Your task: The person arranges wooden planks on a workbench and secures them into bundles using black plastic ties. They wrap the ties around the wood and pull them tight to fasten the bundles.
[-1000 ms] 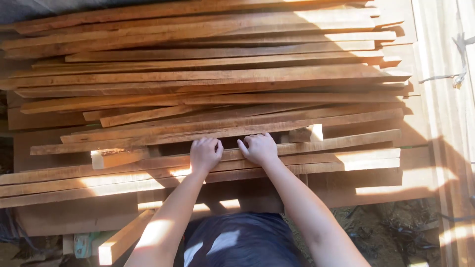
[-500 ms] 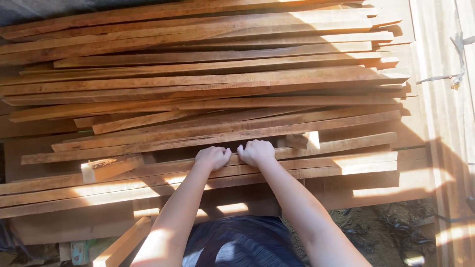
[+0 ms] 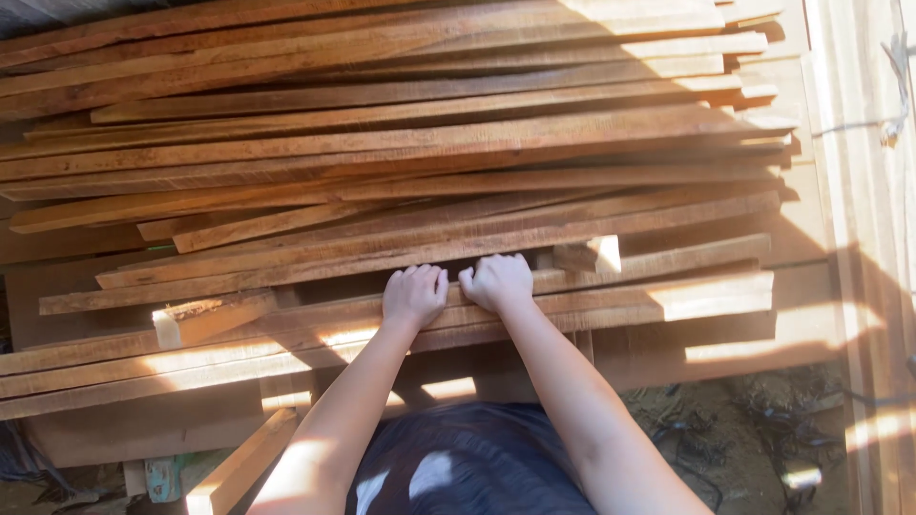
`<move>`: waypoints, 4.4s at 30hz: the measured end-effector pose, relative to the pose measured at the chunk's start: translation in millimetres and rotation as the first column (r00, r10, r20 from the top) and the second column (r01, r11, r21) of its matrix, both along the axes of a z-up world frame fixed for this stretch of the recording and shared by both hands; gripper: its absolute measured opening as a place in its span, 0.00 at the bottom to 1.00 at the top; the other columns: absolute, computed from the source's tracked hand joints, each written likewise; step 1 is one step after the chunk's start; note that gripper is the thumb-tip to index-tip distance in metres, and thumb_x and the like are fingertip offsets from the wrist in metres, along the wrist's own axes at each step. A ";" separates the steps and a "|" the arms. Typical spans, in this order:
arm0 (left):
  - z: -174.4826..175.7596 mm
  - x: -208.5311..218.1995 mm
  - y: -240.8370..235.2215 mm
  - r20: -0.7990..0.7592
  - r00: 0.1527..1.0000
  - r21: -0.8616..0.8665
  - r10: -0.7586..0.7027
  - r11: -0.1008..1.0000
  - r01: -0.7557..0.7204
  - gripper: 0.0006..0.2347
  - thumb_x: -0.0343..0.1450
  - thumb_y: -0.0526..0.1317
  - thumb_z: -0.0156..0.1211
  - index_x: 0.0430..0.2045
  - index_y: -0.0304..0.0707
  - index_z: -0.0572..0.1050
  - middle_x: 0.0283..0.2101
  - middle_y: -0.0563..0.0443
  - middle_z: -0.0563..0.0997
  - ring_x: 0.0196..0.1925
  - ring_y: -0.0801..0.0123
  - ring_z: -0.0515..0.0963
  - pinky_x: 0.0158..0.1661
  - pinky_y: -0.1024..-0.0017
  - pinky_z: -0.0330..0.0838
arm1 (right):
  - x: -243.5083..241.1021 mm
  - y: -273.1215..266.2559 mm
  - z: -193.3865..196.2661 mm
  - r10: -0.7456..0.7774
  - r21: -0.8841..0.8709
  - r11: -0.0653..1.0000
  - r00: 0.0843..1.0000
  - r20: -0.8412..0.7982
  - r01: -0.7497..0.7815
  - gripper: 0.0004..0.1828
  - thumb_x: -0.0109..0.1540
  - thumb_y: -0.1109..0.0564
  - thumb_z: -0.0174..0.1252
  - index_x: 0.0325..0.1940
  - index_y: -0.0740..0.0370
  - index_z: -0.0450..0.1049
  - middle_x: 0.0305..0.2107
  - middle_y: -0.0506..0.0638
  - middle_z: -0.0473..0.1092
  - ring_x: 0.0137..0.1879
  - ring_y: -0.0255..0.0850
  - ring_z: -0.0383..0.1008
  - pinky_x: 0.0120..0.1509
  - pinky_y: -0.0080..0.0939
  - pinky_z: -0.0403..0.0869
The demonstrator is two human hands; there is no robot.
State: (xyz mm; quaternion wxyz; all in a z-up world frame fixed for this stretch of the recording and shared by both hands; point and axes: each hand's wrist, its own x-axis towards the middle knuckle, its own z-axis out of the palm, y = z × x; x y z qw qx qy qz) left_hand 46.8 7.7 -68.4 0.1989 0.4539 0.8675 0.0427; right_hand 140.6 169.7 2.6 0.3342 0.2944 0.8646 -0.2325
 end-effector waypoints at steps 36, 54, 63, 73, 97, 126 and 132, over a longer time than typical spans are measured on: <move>38.3 46.7 -50.4 -0.185 0.913 -0.062 -0.363 0.932 0.357 0.59 0.53 0.70 0.69 0.75 0.39 0.47 0.79 0.44 0.48 0.77 0.46 0.48 0.71 0.43 0.42 | 111.5 -118.4 -11.2 -0.283 -0.082 0.840 0.304 -0.910 0.537 0.20 0.60 0.54 0.65 0.57 0.56 0.74 0.61 0.55 0.67 0.72 0.61 0.60 0.75 0.62 0.58; -5.6 41.2 -42.9 -0.140 0.935 -0.142 -0.327 0.941 0.308 0.57 0.49 0.58 0.76 0.73 0.43 0.47 0.66 0.47 0.58 0.64 0.53 0.59 0.62 0.45 0.52 | 92.1 -76.2 -0.6 -0.717 -0.697 -0.670 -0.470 0.515 0.257 0.62 0.59 0.30 0.65 0.81 0.61 0.39 0.74 0.70 0.42 0.78 0.65 0.49 0.77 0.69 0.54; 10.0 41.5 -45.0 -0.086 0.945 -0.105 -0.315 0.946 0.306 0.54 0.51 0.55 0.76 0.72 0.43 0.48 0.66 0.47 0.59 0.67 0.55 0.59 0.64 0.47 0.50 | 95.6 -92.7 -46.8 -0.691 -0.748 -0.638 -0.565 0.451 0.182 0.57 0.58 0.30 0.68 0.79 0.57 0.47 0.73 0.63 0.51 0.78 0.60 0.53 0.79 0.67 0.55; 1.8 39.9 -47.1 -0.075 0.950 -0.105 -0.303 0.950 0.294 0.55 0.51 0.57 0.75 0.73 0.44 0.47 0.66 0.48 0.59 0.67 0.56 0.59 0.63 0.48 0.51 | 95.2 -92.9 -13.2 -0.745 -0.756 -0.606 -0.511 0.429 0.248 0.59 0.57 0.24 0.64 0.79 0.56 0.46 0.74 0.62 0.51 0.78 0.60 0.52 0.80 0.67 0.52; 2.1 65.6 -184.9 0.595 0.296 -0.142 0.747 0.460 -0.877 0.20 0.73 0.59 0.48 0.17 0.58 0.85 0.28 0.60 0.87 0.26 0.69 0.85 0.35 0.74 0.77 | -49.7 -102.8 16.1 0.270 -0.135 0.942 0.934 -0.232 -0.306 0.50 0.62 0.18 0.37 0.60 0.63 0.74 0.51 0.62 0.76 0.60 0.60 0.76 0.66 0.62 0.71; 38.7 48.1 -126.2 0.846 -0.534 -0.453 0.001 -0.528 -0.719 0.31 0.73 0.63 0.56 0.68 0.51 0.63 0.73 0.50 0.63 0.75 0.57 0.60 0.73 0.54 0.53 | -71.5 -98.6 -55.2 0.267 -0.507 0.841 0.960 0.083 -0.190 0.62 0.40 0.11 0.60 0.67 0.51 0.72 0.64 0.52 0.69 0.73 0.50 0.64 0.79 0.55 0.59; 57.3 41.7 -128.6 0.841 -0.540 -0.468 0.028 -0.463 -0.753 0.32 0.73 0.63 0.55 0.69 0.48 0.62 0.73 0.48 0.63 0.75 0.57 0.59 0.72 0.54 0.55 | -66.4 -96.9 -61.0 0.238 -0.545 0.821 0.970 0.055 -0.170 0.63 0.40 0.10 0.59 0.67 0.52 0.73 0.64 0.52 0.69 0.73 0.51 0.63 0.80 0.56 0.58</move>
